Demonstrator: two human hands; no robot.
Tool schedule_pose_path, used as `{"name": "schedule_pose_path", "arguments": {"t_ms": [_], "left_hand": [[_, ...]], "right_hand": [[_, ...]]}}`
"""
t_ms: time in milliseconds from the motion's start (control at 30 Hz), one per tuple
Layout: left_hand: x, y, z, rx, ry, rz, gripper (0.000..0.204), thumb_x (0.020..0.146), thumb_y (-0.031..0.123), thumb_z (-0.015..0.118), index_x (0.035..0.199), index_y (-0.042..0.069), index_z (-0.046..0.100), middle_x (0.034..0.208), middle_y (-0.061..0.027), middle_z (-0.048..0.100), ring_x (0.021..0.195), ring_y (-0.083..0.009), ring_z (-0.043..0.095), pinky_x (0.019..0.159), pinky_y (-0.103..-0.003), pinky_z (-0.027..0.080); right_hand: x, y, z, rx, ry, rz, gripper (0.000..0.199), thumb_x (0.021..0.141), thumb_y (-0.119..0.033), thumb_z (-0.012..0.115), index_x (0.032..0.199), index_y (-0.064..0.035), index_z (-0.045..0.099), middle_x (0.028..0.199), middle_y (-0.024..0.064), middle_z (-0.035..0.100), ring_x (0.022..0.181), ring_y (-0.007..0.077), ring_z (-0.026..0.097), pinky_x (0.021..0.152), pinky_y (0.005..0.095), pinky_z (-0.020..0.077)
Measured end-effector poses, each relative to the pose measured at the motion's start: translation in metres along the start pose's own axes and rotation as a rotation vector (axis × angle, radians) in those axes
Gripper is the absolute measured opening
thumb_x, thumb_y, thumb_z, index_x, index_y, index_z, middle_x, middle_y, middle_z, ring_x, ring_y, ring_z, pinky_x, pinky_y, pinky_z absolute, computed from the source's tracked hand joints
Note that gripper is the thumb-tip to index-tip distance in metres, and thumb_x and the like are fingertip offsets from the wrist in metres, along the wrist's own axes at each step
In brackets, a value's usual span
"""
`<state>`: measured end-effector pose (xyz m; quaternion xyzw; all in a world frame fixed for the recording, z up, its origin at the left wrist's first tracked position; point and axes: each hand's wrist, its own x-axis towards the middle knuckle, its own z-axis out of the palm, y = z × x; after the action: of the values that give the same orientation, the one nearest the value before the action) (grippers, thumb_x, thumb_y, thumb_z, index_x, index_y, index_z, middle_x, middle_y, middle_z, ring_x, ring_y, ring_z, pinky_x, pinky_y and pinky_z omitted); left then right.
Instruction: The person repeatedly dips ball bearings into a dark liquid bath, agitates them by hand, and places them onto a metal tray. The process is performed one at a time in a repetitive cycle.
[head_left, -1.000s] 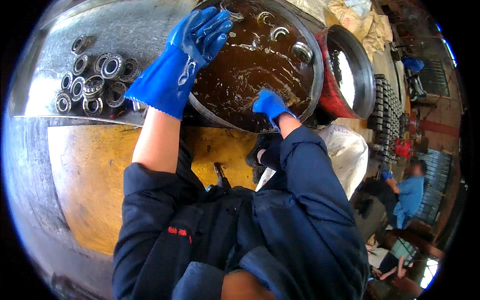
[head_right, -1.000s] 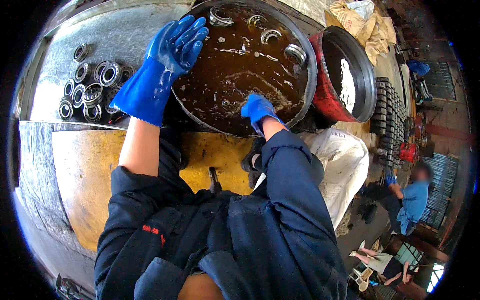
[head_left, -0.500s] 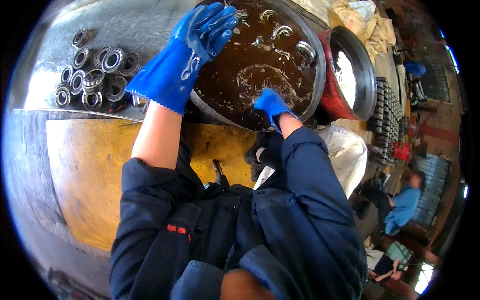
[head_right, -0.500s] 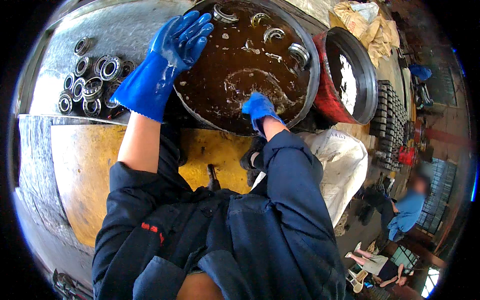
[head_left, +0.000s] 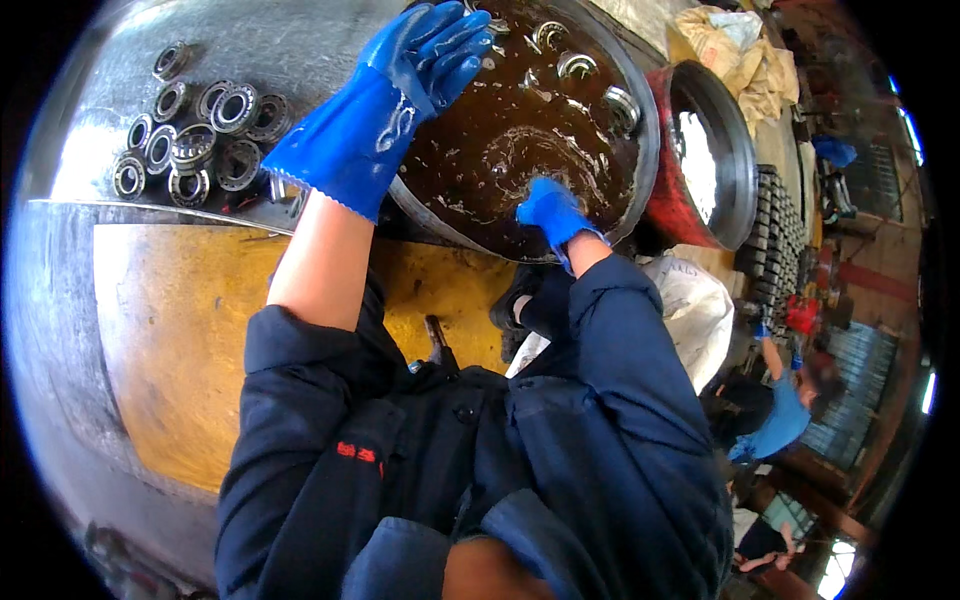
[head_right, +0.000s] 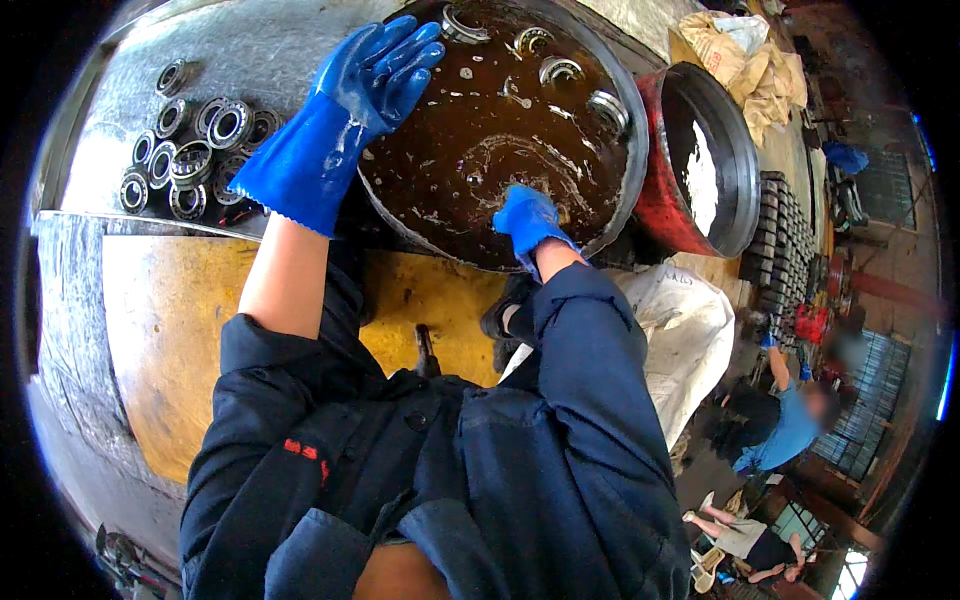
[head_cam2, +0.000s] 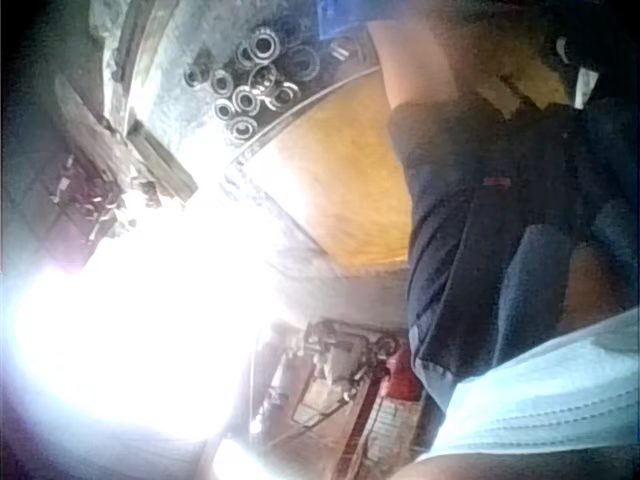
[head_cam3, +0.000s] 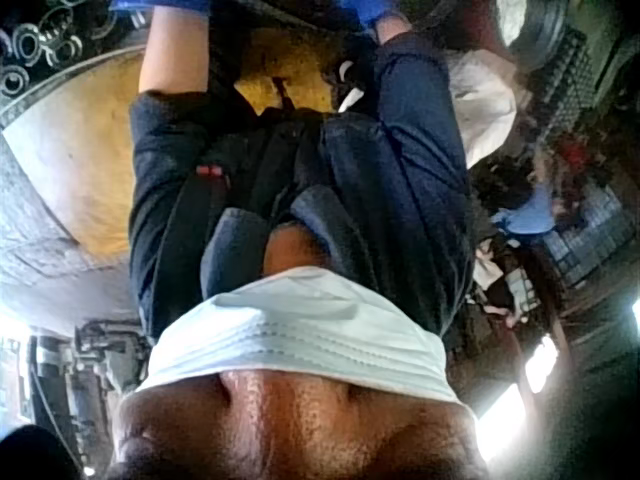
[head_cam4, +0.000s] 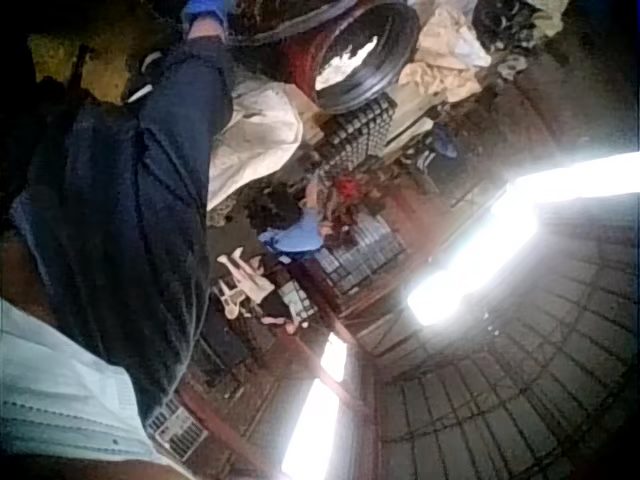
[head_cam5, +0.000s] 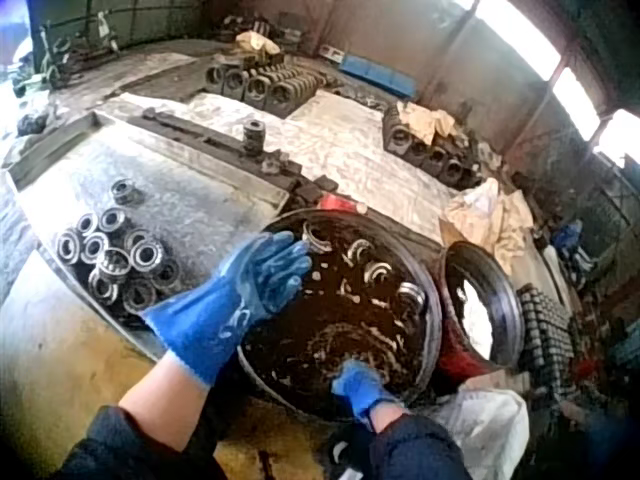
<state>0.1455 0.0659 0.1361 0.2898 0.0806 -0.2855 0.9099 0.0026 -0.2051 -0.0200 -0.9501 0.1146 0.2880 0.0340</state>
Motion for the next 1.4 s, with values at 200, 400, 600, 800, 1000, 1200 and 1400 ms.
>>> {"name": "schedule_pose_path", "arguments": {"t_ms": [200, 400, 600, 800, 1000, 1200, 1400], "left_hand": [[0.006, -0.001, -0.008, 0.004, -0.023, -0.027, 0.046, 0.110, 0.036, 0.035, 0.145, 0.012, 0.053, 0.143, -0.0116, 0.061, 0.126, -0.0294, 0.063, 0.088, -0.036, 0.060], [0.004, -0.001, -0.002, -0.024, 0.005, -0.022, 0.046, 0.110, 0.036, 0.036, 0.145, 0.012, 0.054, 0.143, -0.0117, 0.061, 0.125, -0.0301, 0.063, 0.086, -0.036, 0.062], [0.004, -0.004, -0.001, -0.014, -0.016, -0.007, 0.046, 0.110, 0.036, 0.036, 0.143, 0.011, 0.056, 0.141, -0.0123, 0.062, 0.124, -0.0294, 0.064, 0.087, -0.036, 0.062], [0.009, -0.009, -0.007, -0.026, -0.114, -0.004, 0.046, 0.110, 0.036, 0.036, 0.142, 0.011, 0.056, 0.141, -0.0117, 0.063, 0.123, -0.0287, 0.065, 0.087, -0.035, 0.062], [0.009, -0.004, -0.005, -0.028, -0.075, -0.002, 0.047, 0.110, 0.037, 0.037, 0.145, 0.011, 0.053, 0.141, -0.0118, 0.062, 0.121, -0.0287, 0.066, 0.087, -0.036, 0.062], [0.012, -0.007, -0.020, -0.051, -0.120, 0.019, 0.045, 0.109, 0.035, 0.037, 0.143, 0.012, 0.055, 0.138, -0.0126, 0.064, 0.119, -0.0284, 0.067, 0.084, -0.036, 0.063], [0.009, -0.003, -0.015, -0.049, -0.068, 0.020, 0.044, 0.109, 0.034, 0.038, 0.142, 0.012, 0.057, 0.139, -0.0122, 0.064, 0.118, -0.0288, 0.068, 0.083, -0.036, 0.063]], "right_hand": [[-0.001, -0.026, -0.006, 0.025, -0.012, 0.166, 0.045, 0.077, -0.029, 0.075, 0.118, -0.0103, 0.075, 0.124, 0.0175, 0.071, 0.111, 0.0372, 0.069, 0.092, 0.0479, 0.0554], [0.000, -0.029, -0.012, -0.649, -0.102, -0.326, 0.025, 0.084, -0.021, 0.070, 0.107, -0.0129, 0.078, 0.108, 0.0128, 0.076, 0.103, 0.0326, 0.073, 0.083, 0.0495, 0.0585], [0.005, 0.011, 0.007, 0.186, -0.106, 0.175, 0.047, 0.076, -0.035, 0.078, 0.111, -0.0053, 0.073, 0.118, 0.0203, 0.071, 0.110, 0.0399, 0.068, 0.091, 0.0475, 0.0558], [-0.002, -0.037, -0.022, -0.664, -0.278, -0.246, 0.039, 0.081, -0.027, 0.075, 0.118, -0.0145, 0.074, 0.118, 0.0125, 0.074, 0.110, 0.0354, 0.070, 0.090, 0.0524, 0.0560], [-0.015, 0.009, -0.001, -0.143, 0.034, -0.031, 0.030, 0.081, -0.023, 0.073, 0.106, -0.0082, 0.077, 0.108, 0.0163, 0.075, 0.102, 0.0364, 0.072, 0.088, 0.0496, 0.0563], [-0.017, -0.029, -0.003, -0.296, 0.003, 0.003, 0.027, 0.081, -0.017, 0.071, 0.106, -0.0111, 0.079, 0.109, 0.0168, 0.075, 0.104, 0.0362, 0.072, 0.086, 0.0507, 0.0573], [-0.013, -0.030, -0.019, -0.718, -0.215, -0.414, 0.028, 0.086, -0.020, 0.068, 0.111, -0.0137, 0.077, 0.115, 0.0121, 0.075, 0.108, 0.0346, 0.071, 0.087, 0.0506, 0.0574]]}}
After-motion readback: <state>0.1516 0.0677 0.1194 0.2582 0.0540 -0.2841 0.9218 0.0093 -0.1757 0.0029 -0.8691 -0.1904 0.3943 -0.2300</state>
